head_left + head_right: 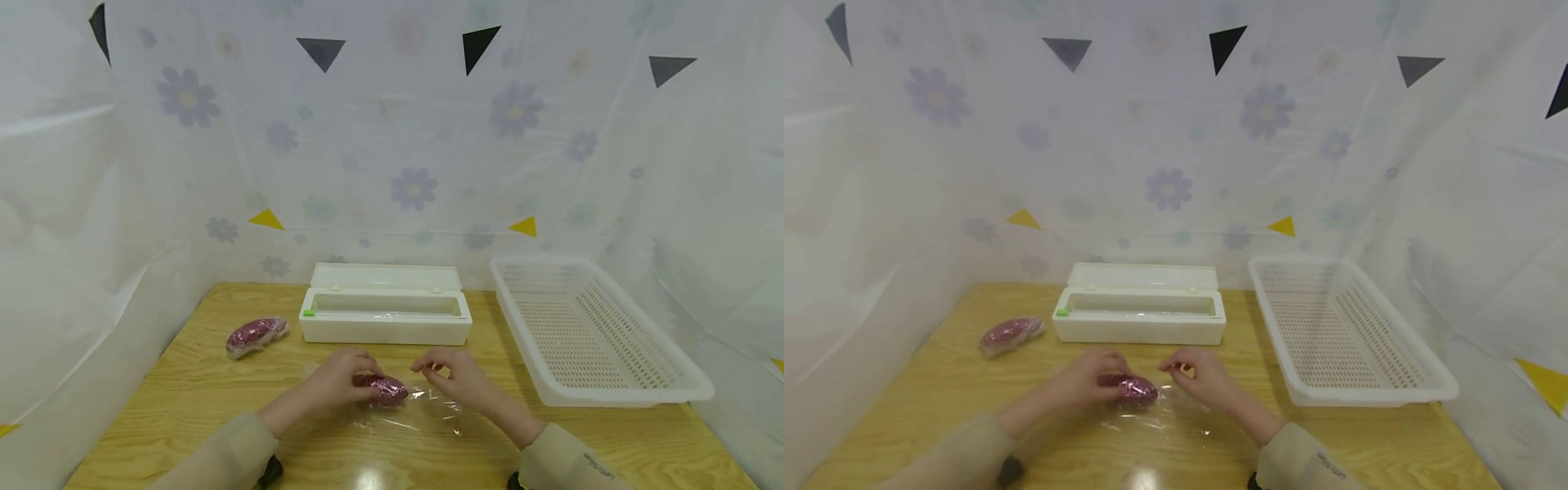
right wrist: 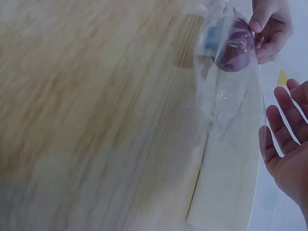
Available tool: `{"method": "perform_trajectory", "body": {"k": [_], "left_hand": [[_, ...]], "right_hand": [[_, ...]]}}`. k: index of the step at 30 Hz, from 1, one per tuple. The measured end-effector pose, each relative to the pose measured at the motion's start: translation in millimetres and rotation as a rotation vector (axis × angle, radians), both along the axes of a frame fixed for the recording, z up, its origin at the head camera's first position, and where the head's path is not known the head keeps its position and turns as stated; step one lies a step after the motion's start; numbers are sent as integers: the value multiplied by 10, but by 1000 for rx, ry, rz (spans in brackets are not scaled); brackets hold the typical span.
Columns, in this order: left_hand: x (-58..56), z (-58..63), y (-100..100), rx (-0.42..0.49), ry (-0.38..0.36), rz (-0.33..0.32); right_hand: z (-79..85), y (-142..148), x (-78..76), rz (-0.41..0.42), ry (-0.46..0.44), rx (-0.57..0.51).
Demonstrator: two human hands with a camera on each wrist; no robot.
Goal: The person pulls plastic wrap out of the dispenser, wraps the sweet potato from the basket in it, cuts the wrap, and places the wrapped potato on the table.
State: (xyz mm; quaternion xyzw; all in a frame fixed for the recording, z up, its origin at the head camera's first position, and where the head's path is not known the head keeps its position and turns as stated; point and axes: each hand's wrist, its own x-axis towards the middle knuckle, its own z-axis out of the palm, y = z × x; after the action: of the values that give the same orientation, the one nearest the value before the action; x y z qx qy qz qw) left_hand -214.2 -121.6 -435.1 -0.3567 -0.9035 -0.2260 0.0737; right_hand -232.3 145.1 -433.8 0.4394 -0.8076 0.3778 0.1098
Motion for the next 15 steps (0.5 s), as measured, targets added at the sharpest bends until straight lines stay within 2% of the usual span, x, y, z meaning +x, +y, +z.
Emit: {"method": "perform_trajectory", "body": {"k": [7, 15], "left_hand": [[-36, 30, 18, -17, -21, 11], [-64, 10, 0, -40, -46, 12]], "right_hand": [[-20, -174, 41, -80, -47, 29], [-123, -323, 53, -153, -150, 55]]}}
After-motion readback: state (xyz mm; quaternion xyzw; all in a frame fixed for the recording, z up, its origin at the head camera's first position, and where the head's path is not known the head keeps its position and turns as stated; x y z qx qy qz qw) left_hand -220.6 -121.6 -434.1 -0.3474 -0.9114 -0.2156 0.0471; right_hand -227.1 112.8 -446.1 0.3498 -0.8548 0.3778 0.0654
